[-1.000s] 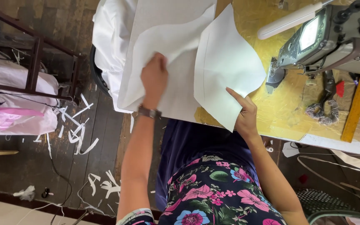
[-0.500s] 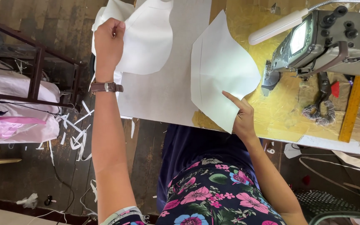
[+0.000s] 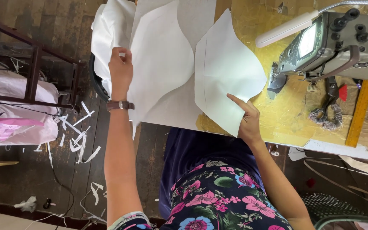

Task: The person is aligning paper patterns on white fabric, using a ruler and pencil to mark lines, and folding the materials on a work table next to a sewing machine.

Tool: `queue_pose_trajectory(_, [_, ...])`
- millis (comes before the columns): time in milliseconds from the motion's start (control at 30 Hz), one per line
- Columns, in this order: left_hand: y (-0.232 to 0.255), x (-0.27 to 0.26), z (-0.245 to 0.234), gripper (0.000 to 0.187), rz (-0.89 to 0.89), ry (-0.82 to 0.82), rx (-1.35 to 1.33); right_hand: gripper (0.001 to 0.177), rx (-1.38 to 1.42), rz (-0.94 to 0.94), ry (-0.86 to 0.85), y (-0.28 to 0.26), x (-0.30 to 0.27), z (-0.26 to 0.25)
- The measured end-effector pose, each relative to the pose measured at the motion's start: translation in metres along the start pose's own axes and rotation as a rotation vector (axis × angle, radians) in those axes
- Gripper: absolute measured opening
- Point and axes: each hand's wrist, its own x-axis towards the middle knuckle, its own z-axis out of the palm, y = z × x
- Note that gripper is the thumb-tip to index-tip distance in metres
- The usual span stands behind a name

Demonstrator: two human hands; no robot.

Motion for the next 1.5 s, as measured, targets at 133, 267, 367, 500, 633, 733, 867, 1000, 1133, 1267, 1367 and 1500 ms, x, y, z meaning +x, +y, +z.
queue_pose_trajectory(133, [0.016,-0.052,0.006,0.03,0.272,0.208,0.22,0.039,0.001,0.008,0.007,0.006,-0.001,0.0])
queue_pose_trajectory(267, [0.01,-0.108,0.028,0.033,0.482,0.082,0.268,0.038,-0.05,-0.06,0.022,0.007,0.0,0.002])
queue_pose_trajectory(367, [-0.001,-0.129,0.037,0.047,0.495,0.052,0.406,0.036,-0.158,-0.234,0.033,-0.005,-0.013,0.003])
queue_pose_trajectory(500, [0.039,-0.157,0.025,0.091,0.63,-0.165,0.174,0.04,-0.259,-0.32,-0.086,-0.008,-0.058,-0.016])
queue_pose_trajectory(633, [0.093,-0.193,0.022,0.063,0.799,-0.387,0.02,0.048,-0.195,-0.35,-0.041,-0.063,-0.077,-0.054])
queue_pose_trajectory(733, [0.115,-0.205,0.018,0.023,0.448,-0.799,-0.539,0.069,-0.088,-0.421,0.043,-0.108,-0.072,-0.067])
queue_pose_trajectory(867, [0.125,-0.189,0.038,0.025,0.083,-0.617,-0.605,0.072,-0.052,-0.46,0.055,-0.139,-0.016,-0.036])
queue_pose_trajectory(1000, [0.083,-0.155,0.078,0.069,-0.135,-0.517,-0.312,0.05,-0.331,-0.473,-0.223,-0.051,0.011,-0.013])
queue_pose_trajectory(1133, [0.085,-0.16,0.065,0.044,-0.27,-0.532,-0.548,0.039,-0.445,-0.48,-0.229,-0.022,0.001,-0.011])
queue_pose_trajectory(1267, [0.045,-0.17,0.074,0.045,-0.385,-0.491,-0.534,0.033,-0.213,-0.39,-0.137,-0.038,0.003,-0.016])
queue_pose_trajectory(1367, [0.032,-0.18,0.069,0.054,-0.433,-0.465,-0.494,0.03,-0.15,-0.356,-0.117,-0.038,0.002,-0.017])
queue_pose_trajectory(1500, [0.028,-0.2,0.048,0.044,-0.462,-0.524,-0.558,0.028,-0.137,-0.359,-0.109,-0.041,0.003,-0.016])
